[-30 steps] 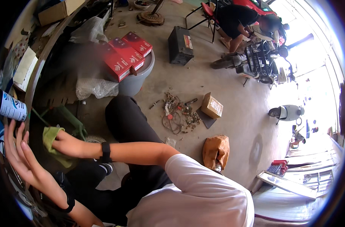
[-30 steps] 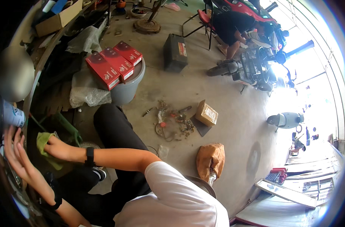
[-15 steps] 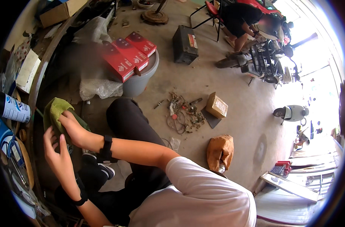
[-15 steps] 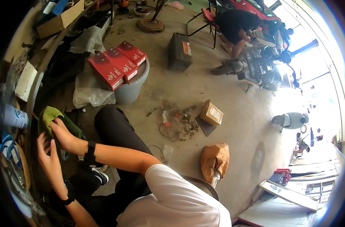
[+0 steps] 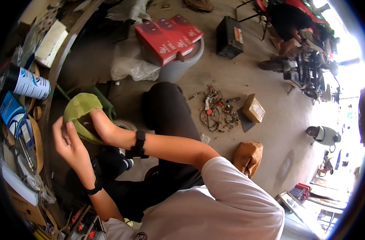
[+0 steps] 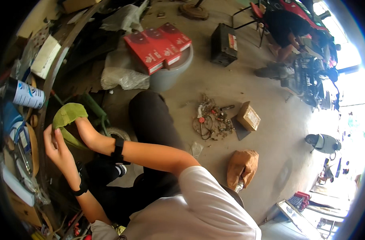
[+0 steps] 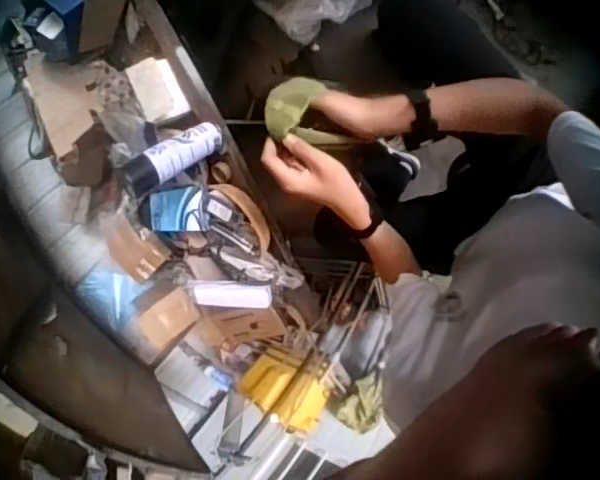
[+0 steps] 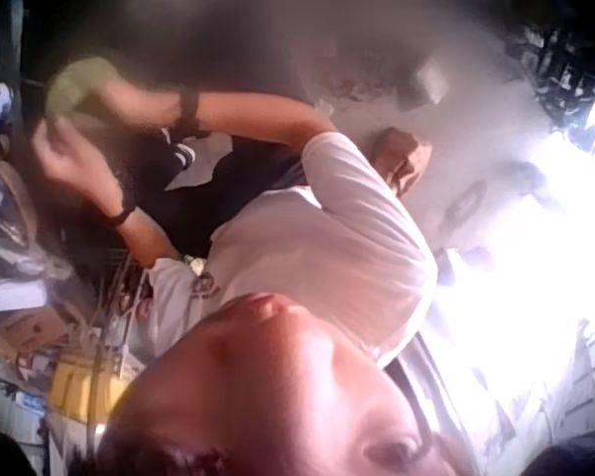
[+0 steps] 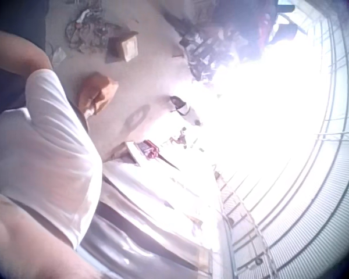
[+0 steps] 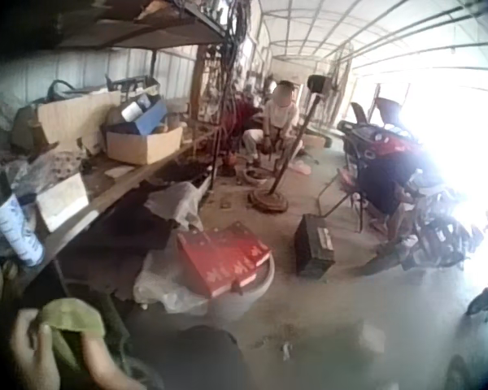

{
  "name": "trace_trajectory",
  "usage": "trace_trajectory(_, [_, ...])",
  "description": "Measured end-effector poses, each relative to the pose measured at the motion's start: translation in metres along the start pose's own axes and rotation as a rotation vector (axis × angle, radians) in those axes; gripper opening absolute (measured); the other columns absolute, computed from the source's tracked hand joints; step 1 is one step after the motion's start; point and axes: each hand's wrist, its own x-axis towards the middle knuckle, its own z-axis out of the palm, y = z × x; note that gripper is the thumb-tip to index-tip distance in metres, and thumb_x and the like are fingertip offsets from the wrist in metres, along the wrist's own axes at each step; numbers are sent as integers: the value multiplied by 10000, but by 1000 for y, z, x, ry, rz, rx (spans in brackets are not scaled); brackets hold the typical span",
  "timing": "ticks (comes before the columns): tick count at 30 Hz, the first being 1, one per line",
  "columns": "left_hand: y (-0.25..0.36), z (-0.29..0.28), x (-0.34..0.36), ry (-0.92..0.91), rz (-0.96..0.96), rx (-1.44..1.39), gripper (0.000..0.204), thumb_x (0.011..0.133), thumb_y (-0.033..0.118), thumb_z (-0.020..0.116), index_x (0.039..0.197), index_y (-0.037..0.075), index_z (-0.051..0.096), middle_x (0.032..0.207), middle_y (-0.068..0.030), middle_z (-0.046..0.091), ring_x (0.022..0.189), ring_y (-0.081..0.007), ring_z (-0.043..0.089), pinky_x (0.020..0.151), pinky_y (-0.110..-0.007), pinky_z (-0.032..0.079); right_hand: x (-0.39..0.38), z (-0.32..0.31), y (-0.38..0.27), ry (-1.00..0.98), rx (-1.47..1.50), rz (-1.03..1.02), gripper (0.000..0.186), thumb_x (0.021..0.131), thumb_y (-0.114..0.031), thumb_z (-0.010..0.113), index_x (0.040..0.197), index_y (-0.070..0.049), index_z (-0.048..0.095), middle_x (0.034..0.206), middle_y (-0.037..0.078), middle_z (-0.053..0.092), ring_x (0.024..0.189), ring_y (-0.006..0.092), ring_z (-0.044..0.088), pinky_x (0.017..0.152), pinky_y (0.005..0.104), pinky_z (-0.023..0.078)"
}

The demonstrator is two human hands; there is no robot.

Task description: The person cleans metal rods by wiping them with a cloth, applying a spray cleaner to the cloth, and rubbing the rods until they are wiped down.

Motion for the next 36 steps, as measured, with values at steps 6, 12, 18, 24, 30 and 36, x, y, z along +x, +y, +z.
trace_trajectory(6, [-9, -17, 10, -64, 50, 242, 148, 924, 98, 543, 1020, -1, 598, 801, -104, 609, 755, -140, 590, 688, -297, 471, -8, 10, 39, -217, -250, -18, 276, 968, -169, 417, 1169, -8, 517, 1068, 71, 586, 988, 154, 539, 856, 293, 448])
trace_trajectory(12, [-2, -30, 7, -77, 0, 277, 124, 860, 70, 637, 954, -12, 638, 569, -54, 474, 510, -86, 423, 478, -259, 362, 5, 2, 19, -101, -648, -291, 219, 909, -108, 414, 1006, 7, 573, 973, 150, 622, 890, 277, 595, 782, 386, 465])
trace_trajectory(18, [-6, -36, 2, 8, 56, 228, 113, 852, 41, 632, 934, -36, 637, 636, -30, 535, 517, -53, 406, 464, -226, 316, 2, 13, 14, -179, -875, -302, 238, 860, -82, 432, 1018, 7, 586, 960, 199, 616, 934, 347, 590, 812, 401, 458])
trace_trajectory(24, [-1, -33, 0, 53, 187, 349, 108, 828, -7, 616, 932, -10, 644, 716, -65, 527, 560, -134, 505, 494, -236, 390, -1, 6, 11, -142, -804, -248, 255, 862, -65, 426, 1051, 11, 580, 1029, 158, 617, 972, 298, 580, 854, 373, 450])
trace_trajectory(30, [-1, -36, -1, 99, 273, 425, 107, 817, -37, 599, 920, -15, 622, 764, -92, 554, 613, -184, 521, 552, -273, 437, 1, -3, 9, -112, -819, -140, 245, 820, -28, 429, 995, 35, 588, 983, 156, 623, 934, 278, 581, 815, 367, 461])
trace_trajectory(36, [9, -39, -1, -194, 44, 241, 108, 840, 37, 624, 931, -16, 600, 732, -99, 595, 575, -156, 576, 506, -261, 426, 0, 0, 8, -172, -604, -149, 265, 864, -59, 421, 1099, 15, 517, 1031, 89, 563, 958, 205, 536, 791, 325, 452])
